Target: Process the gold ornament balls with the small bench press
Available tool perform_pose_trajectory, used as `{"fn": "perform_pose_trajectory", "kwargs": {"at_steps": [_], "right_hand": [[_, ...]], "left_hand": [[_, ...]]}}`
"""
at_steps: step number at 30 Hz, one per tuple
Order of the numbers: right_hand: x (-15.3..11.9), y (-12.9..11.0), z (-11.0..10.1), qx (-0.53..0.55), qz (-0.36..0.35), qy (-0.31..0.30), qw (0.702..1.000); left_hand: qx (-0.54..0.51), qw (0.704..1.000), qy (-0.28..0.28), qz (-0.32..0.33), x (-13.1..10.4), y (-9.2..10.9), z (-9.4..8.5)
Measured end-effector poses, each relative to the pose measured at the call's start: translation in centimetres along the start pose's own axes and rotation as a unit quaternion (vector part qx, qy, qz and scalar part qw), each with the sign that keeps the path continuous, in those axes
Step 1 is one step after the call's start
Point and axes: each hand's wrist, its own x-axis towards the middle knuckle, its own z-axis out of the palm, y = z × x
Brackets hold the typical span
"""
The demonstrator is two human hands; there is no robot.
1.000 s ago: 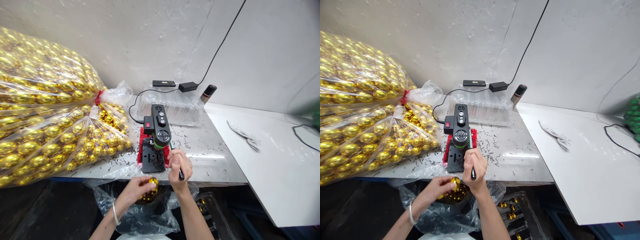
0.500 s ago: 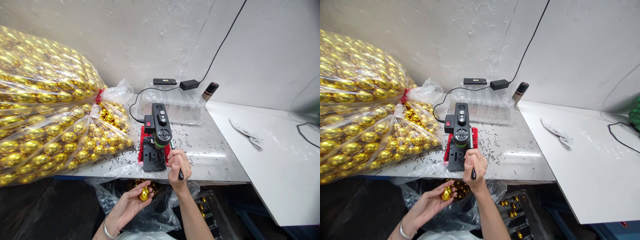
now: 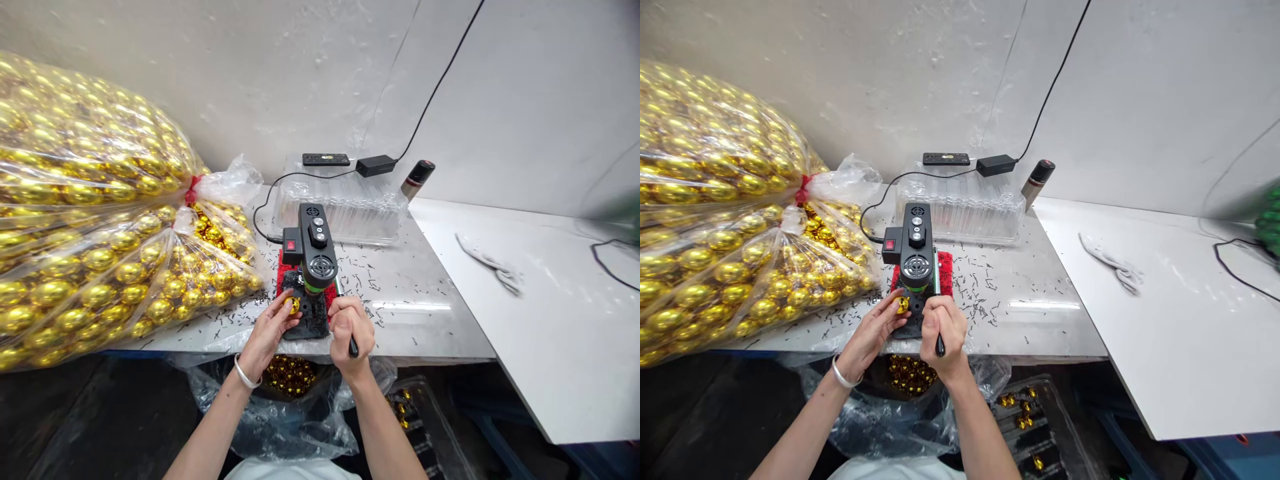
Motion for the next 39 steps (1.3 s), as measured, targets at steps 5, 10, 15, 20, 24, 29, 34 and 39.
{"fn": "perform_pose_trajectory", "kwargs": {"at_steps": [5, 10, 15, 20, 24, 29, 34, 39], "right_hand": [[0.0, 0.0, 0.1, -0.004, -0.003, -0.002, 1.0], [0.0, 0.1, 0.1, -0.008, -0.011, -0.004, 1.0], [0.0, 0.1, 0.0, -0.01, -0.016, -0.006, 1.0], [0.1, 0.0, -0.1, -0.017, -0.017, -0.007, 1.0], [-0.3, 0.2, 0.0, -0.011, -0.01, -0.006, 1.0], [-1.8, 1.4, 0.4, -0.009, -0.022, -0.01, 1.0], [-2.9, 2.7, 1.1, -0.017, -0.055, 0.019, 0.998], [-4.0, 3.8, 1.4, -0.033, -0.061, 0.009, 0.998]], "left_hand": [[0.195, 0.978, 0.008, 0.078, 0.8, -0.6, -0.6], [0.365, 0.914, 0.015, 0.178, 1.7, -1.3, -0.5], [0.508, 0.816, 0.006, 0.275, 2.2, -1.1, -0.1], [0.548, 0.763, 0.0, 0.342, 3.0, -2.0, -0.3], [0.546, 0.745, 0.016, 0.383, 3.5, -3.1, -0.8], [0.542, 0.742, 0.023, 0.394, 3.5, -3.4, -1.0], [0.542, 0.742, 0.023, 0.394, 3.5, -3.3, -0.8], [0.538, 0.743, 0.017, 0.397, 3.4, -3.3, -0.9]]}}
